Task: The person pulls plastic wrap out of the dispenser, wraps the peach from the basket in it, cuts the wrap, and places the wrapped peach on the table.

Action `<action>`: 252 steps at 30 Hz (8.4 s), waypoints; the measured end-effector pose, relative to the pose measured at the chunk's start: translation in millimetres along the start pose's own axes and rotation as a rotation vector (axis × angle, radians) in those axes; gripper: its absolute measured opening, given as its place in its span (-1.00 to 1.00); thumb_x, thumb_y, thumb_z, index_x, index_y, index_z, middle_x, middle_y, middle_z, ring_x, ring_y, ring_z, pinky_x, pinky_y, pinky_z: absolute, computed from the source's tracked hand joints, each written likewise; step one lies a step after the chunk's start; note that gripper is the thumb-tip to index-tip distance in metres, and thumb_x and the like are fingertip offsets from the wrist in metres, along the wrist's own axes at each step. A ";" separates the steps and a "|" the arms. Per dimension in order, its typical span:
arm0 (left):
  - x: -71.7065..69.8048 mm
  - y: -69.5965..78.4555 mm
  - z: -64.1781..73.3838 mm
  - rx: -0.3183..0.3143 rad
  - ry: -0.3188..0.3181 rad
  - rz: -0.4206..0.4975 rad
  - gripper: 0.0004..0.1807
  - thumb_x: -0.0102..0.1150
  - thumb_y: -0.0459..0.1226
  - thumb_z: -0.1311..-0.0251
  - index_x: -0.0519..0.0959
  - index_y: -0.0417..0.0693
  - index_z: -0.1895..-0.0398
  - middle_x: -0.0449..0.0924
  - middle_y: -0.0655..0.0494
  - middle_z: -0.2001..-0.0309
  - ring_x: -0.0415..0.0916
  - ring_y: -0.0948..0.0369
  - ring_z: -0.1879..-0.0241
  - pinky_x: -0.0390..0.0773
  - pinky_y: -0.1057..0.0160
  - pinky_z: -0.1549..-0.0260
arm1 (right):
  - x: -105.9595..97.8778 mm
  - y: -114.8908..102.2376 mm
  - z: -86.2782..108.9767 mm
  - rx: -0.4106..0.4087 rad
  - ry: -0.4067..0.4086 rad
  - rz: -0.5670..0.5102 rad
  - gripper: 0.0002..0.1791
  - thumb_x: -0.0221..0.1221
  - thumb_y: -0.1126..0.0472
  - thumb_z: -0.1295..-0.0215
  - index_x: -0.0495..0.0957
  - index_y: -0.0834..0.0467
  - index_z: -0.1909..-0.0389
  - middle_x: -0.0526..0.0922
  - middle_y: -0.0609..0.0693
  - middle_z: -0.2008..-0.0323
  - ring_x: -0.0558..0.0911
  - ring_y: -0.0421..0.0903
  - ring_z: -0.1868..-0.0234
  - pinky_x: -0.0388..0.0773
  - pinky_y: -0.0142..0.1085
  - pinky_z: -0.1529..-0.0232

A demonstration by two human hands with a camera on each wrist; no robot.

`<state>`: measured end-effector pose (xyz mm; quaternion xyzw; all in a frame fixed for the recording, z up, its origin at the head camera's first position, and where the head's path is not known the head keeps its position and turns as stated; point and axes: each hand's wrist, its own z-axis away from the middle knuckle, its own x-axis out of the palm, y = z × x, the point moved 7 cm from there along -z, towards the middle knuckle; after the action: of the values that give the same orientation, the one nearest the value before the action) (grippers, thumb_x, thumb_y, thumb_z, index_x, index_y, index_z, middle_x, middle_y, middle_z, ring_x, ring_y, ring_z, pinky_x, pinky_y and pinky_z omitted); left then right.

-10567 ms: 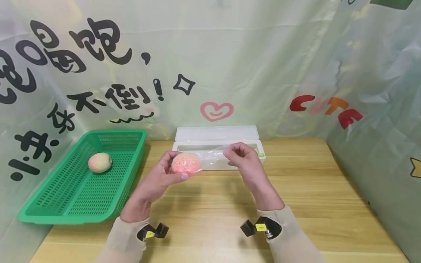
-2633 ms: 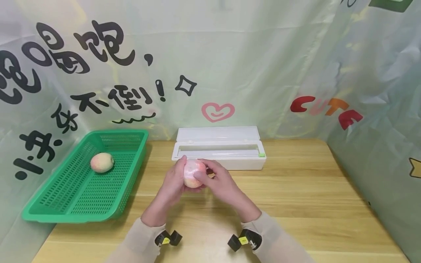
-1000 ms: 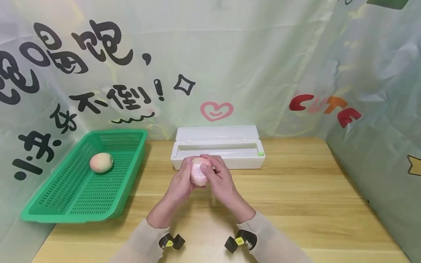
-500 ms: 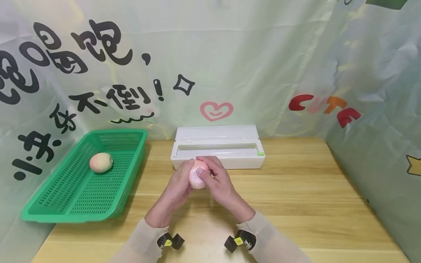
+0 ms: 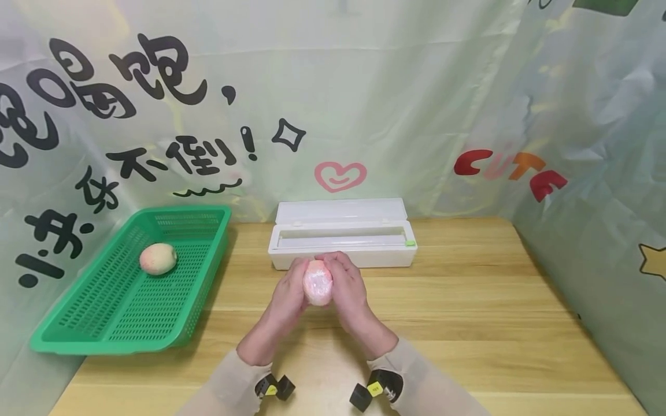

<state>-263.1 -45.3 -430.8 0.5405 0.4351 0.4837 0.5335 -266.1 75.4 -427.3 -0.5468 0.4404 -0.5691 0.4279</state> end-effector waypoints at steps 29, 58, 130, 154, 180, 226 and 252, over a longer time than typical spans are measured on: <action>-17.7 6.4 -9.3 -0.075 -0.089 0.093 -0.18 -0.21 0.33 -0.55 0.44 -0.21 -0.37 0.61 -0.11 0.00 0.65 0.18 0.22 0.71 0.23 0.34 | 14.5 -35.9 18.0 -0.749 -0.293 0.976 0.01 0.69 0.20 0.07 0.39 0.13 -0.43 0.45 0.17 -0.26 0.46 0.09 -0.28 0.62 0.06 -0.25; -23.5 -3.5 -9.2 -0.162 -0.133 0.367 -0.11 -0.34 0.39 -0.53 0.42 -0.11 -0.47 0.65 -0.13 -0.22 0.78 0.02 0.03 0.78 0.17 0.19 | 10.5 -39.4 15.2 -0.566 -0.394 0.811 0.04 0.67 0.15 0.02 0.31 0.14 -0.47 0.54 0.09 -0.35 0.55 0.09 -0.35 0.52 0.16 -0.35; -148.5 -16.1 5.0 -0.020 0.335 -0.850 -0.09 0.46 -0.29 -0.20 0.24 -0.35 -0.56 0.32 -0.48 -0.43 0.38 -0.35 -0.38 0.45 -0.36 -0.30 | -35.9 -34.3 0.6 -0.419 -0.316 1.028 -0.42 0.45 0.11 -0.33 0.57 0.10 -0.34 0.73 -0.12 0.02 0.67 -0.24 0.20 0.65 -0.34 0.22; -125.3 12.9 22.8 0.169 0.452 -1.041 -0.13 0.45 -0.37 -0.22 0.22 -0.47 -0.51 0.29 -0.51 -0.41 0.29 -0.38 -0.41 0.39 -0.31 -0.37 | -53.6 -42.6 -2.3 -0.489 -0.258 1.022 -0.70 0.39 0.17 -0.40 0.72 0.14 -0.10 0.80 -0.07 0.17 0.68 -0.18 0.21 0.70 -0.22 0.18; -62.9 23.4 -65.8 0.340 0.099 -1.444 -0.56 0.40 -0.08 -0.37 0.69 0.09 -0.27 0.53 -0.01 -0.38 0.30 -0.10 -0.44 0.37 -0.23 -0.36 | -131.5 -62.1 -71.7 -0.668 -0.272 1.531 -0.53 0.40 0.09 -0.37 0.68 0.24 -0.19 0.64 0.30 -0.15 0.50 0.34 -0.21 0.39 0.26 -0.26; -64.7 18.8 -91.1 0.174 -0.202 -1.435 -0.54 0.06 -0.12 -0.45 0.60 0.12 -0.36 0.55 0.20 -0.41 0.26 -0.04 -0.44 0.27 -0.23 -0.32 | -148.5 -58.8 -113.1 -0.274 -0.342 1.293 -0.83 0.24 0.22 -0.52 0.77 0.19 0.19 0.73 0.01 0.31 0.56 -0.04 0.28 0.53 -0.17 0.21; -51.5 28.8 -109.9 0.264 -0.016 -1.402 -0.75 0.24 0.03 -0.48 0.81 0.19 0.10 0.78 0.33 0.27 0.56 0.09 0.08 0.46 -0.04 -0.11 | -135.3 -68.3 -129.4 -0.369 -0.163 1.306 -0.71 -0.01 0.20 -0.69 0.57 0.36 0.00 0.63 0.28 0.12 0.55 0.16 0.11 0.55 0.11 -0.02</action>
<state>-380.7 -80.4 -409.1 0.1972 0.7311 -0.0341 0.6522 -390.9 227.5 -396.1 -0.2741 0.7361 -0.0669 0.6153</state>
